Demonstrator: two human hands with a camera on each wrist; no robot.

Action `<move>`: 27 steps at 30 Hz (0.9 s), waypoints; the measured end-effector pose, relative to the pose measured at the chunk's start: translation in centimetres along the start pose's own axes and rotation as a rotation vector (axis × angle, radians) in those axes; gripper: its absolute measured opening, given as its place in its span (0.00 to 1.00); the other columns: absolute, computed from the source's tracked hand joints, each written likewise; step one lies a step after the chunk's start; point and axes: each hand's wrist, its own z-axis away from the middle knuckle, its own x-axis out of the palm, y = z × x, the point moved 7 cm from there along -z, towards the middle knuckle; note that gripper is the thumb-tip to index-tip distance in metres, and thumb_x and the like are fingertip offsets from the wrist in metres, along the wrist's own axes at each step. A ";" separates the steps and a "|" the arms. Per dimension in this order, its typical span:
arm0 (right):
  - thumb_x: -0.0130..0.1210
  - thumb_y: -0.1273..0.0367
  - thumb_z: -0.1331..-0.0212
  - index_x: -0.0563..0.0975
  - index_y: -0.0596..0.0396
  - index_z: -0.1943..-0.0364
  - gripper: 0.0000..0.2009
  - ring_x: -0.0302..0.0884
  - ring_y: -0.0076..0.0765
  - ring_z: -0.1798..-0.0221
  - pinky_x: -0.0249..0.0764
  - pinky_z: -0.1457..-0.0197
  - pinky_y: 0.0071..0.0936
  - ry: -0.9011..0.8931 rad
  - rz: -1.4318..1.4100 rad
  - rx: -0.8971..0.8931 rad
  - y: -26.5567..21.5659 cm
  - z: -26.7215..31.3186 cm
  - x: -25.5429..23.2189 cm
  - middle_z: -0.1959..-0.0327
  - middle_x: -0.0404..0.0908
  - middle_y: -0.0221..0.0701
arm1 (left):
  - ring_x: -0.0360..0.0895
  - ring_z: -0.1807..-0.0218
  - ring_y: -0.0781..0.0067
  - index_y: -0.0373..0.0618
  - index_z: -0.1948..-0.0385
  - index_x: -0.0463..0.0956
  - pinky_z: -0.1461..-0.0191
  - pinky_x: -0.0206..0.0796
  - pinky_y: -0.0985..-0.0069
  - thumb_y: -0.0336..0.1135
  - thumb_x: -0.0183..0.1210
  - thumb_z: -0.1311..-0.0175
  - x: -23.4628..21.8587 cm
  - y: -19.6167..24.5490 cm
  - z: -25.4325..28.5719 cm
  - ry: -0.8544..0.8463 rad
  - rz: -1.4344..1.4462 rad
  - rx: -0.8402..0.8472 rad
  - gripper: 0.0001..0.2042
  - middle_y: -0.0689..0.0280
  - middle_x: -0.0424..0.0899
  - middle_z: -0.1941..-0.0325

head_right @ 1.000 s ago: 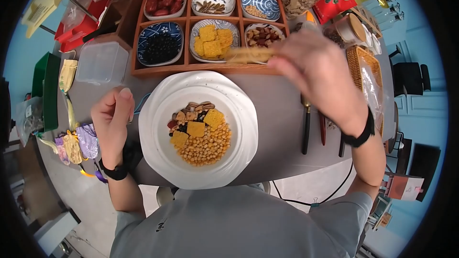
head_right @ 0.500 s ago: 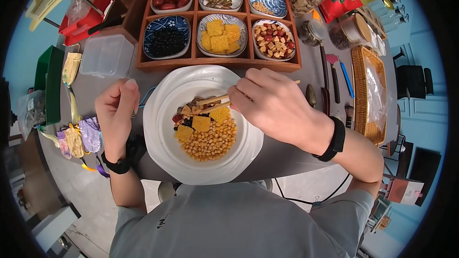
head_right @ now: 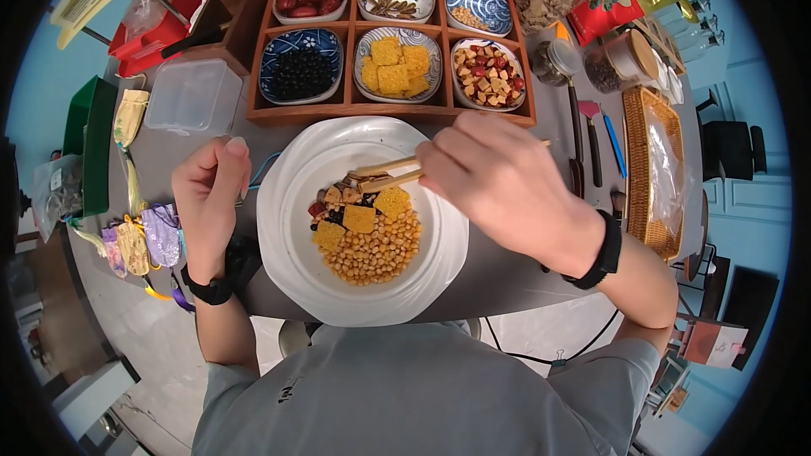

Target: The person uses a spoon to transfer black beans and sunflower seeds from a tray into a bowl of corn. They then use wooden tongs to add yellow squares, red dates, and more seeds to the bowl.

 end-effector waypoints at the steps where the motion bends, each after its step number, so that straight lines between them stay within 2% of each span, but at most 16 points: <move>1: 0.68 0.70 0.53 0.80 0.58 0.66 0.11 0.75 0.35 0.66 0.75 0.63 0.32 0.004 0.019 0.005 0.4 0.0 -0.6 0.71 0.75 0.30 | 0.58 0.73 0.91 0.41 0.80 0.70 0.70 0.49 0.84 0.32 0.61 0.27 0.0 0.0 0.0 0.001 0.001 0.001 0.17 0.80 0.67 0.79; 5: 0.70 0.71 0.51 0.82 0.61 0.63 0.12 0.78 0.43 0.64 0.76 0.60 0.37 0.015 0.118 0.133 3.1 0.4 -3.9 0.66 0.81 0.35 | 0.58 0.73 0.91 0.41 0.80 0.70 0.70 0.48 0.84 0.32 0.61 0.27 0.1 0.1 0.0 0.007 0.019 0.002 0.18 0.80 0.67 0.79; 11: 0.68 0.73 0.46 0.82 0.63 0.58 0.12 0.78 0.51 0.60 0.74 0.59 0.40 0.053 0.200 0.368 8.2 2.9 -6.2 0.65 0.82 0.39 | 0.57 0.73 0.91 0.40 0.80 0.70 0.70 0.48 0.84 0.32 0.61 0.27 -0.1 0.0 0.0 0.014 0.002 0.018 0.18 0.80 0.66 0.79; 15: 0.67 0.73 0.42 0.82 0.62 0.54 0.13 0.81 0.46 0.62 0.76 0.59 0.37 0.062 0.140 0.484 10.7 4.8 -6.4 0.65 0.81 0.40 | 0.57 0.73 0.91 0.40 0.80 0.69 0.70 0.48 0.84 0.32 0.62 0.27 -0.1 0.0 0.0 0.018 -0.009 0.022 0.18 0.80 0.65 0.79; 27: 0.66 0.73 0.39 0.82 0.61 0.53 0.12 0.86 0.43 0.62 0.80 0.57 0.34 0.060 0.180 0.512 12.4 6.4 -6.8 0.63 0.82 0.41 | 0.55 0.73 0.90 0.41 0.81 0.69 0.71 0.45 0.83 0.33 0.61 0.27 -0.2 -0.1 0.0 0.026 -0.021 0.004 0.18 0.81 0.64 0.80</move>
